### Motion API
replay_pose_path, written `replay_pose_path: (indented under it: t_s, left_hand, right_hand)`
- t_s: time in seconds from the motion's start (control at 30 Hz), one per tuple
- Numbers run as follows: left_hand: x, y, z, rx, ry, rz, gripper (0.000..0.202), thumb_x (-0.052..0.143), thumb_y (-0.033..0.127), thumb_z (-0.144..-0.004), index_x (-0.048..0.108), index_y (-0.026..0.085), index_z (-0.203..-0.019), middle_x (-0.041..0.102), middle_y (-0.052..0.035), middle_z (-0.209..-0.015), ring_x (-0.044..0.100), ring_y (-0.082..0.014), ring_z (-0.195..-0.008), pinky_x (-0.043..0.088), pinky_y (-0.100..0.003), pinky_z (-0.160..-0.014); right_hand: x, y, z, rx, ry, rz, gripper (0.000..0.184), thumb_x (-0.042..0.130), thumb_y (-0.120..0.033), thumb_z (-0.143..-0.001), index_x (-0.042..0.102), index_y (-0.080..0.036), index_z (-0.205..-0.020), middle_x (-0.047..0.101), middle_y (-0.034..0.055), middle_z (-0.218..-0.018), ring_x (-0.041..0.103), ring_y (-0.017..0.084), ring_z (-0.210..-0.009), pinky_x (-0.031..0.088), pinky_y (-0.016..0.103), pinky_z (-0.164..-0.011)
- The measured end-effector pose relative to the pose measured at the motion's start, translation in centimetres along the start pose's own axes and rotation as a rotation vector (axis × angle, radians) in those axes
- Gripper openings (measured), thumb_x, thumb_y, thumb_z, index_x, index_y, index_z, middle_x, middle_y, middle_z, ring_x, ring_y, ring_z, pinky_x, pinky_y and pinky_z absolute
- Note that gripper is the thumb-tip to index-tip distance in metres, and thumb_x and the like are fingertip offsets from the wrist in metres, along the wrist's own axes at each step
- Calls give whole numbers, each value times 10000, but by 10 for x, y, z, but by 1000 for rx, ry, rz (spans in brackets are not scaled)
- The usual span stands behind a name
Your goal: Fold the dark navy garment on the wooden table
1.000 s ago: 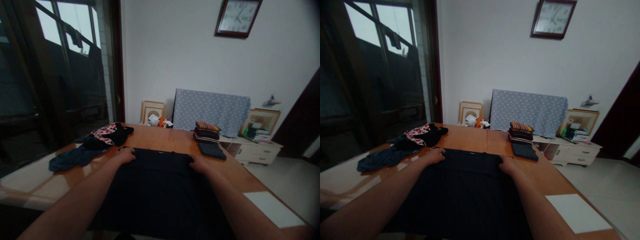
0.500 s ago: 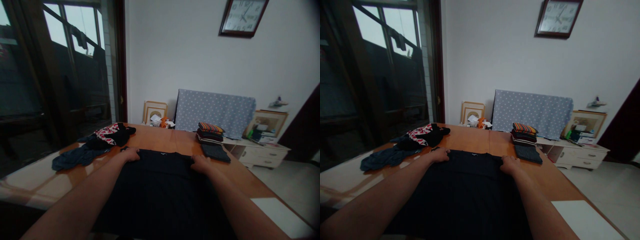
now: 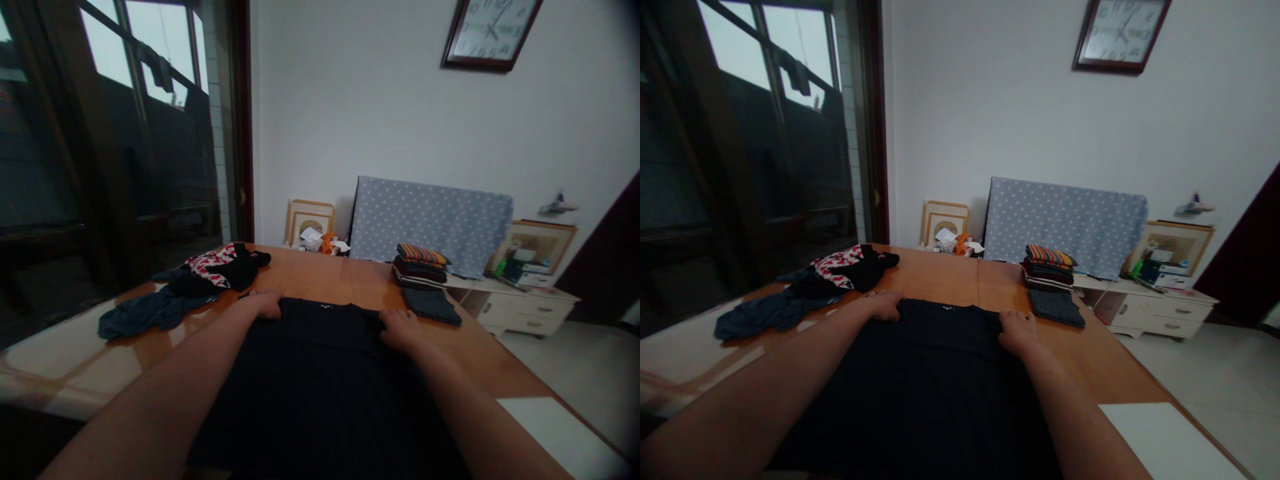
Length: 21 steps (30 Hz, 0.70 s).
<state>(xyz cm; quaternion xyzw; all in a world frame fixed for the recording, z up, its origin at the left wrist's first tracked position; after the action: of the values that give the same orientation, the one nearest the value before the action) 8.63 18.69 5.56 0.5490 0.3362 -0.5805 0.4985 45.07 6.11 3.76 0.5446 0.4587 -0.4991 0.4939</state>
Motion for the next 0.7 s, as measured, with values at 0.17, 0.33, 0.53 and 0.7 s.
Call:
replay_pose_path:
  t_s: [0.17,0.33,0.53,0.7]
  left_hand:
    - [0,6,-1,26,-31,-41,559,762,320,-533,707,279,-1088,664,-139,-1246,596,-409,-1146,447,-531,-952]
    - [1,12,6,46,-8,-67,449,742,276,-564,696,240,-1009,672,-142,-1213,606,-378,-1132,443,-497,-966]
    - [1,11,18,74,16,-15,406,692,258,-627,695,268,-1034,730,-70,-1062,659,-302,-1023,460,-428,-935]
    - [0,11,27,54,84,42,276,680,265,-646,720,267,-919,741,-60,-967,677,-288,-938,491,-372,-821]
  right_hand:
    - [1,2,0,24,-5,-36,450,589,-220,-769,581,-197,-1218,609,141,-1289,528,316,-1227,339,461,-1006]
    - [4,1,2,10,-25,-89,341,556,-192,-782,611,-199,-1118,630,121,-1250,563,292,-1166,393,387,-922]
    - [1,-2,8,2,-4,-79,260,543,-184,-802,613,-193,-1052,638,114,-1197,579,265,-1121,402,337,-851]
    - [-6,-8,17,35,22,-58,262,520,-159,-828,607,-191,-1073,638,115,-1216,575,265,-1129,383,342,-871]
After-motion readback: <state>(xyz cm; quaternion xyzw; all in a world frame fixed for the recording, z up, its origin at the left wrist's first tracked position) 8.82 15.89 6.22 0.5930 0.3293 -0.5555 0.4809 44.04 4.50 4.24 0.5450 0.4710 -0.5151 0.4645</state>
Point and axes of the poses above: each hand's wrist, its own z-axis away from the middle knuckle, its own x-axis out of the palm, y = z × x, the point moved 6 cm from there along -z, towards the middle knuckle
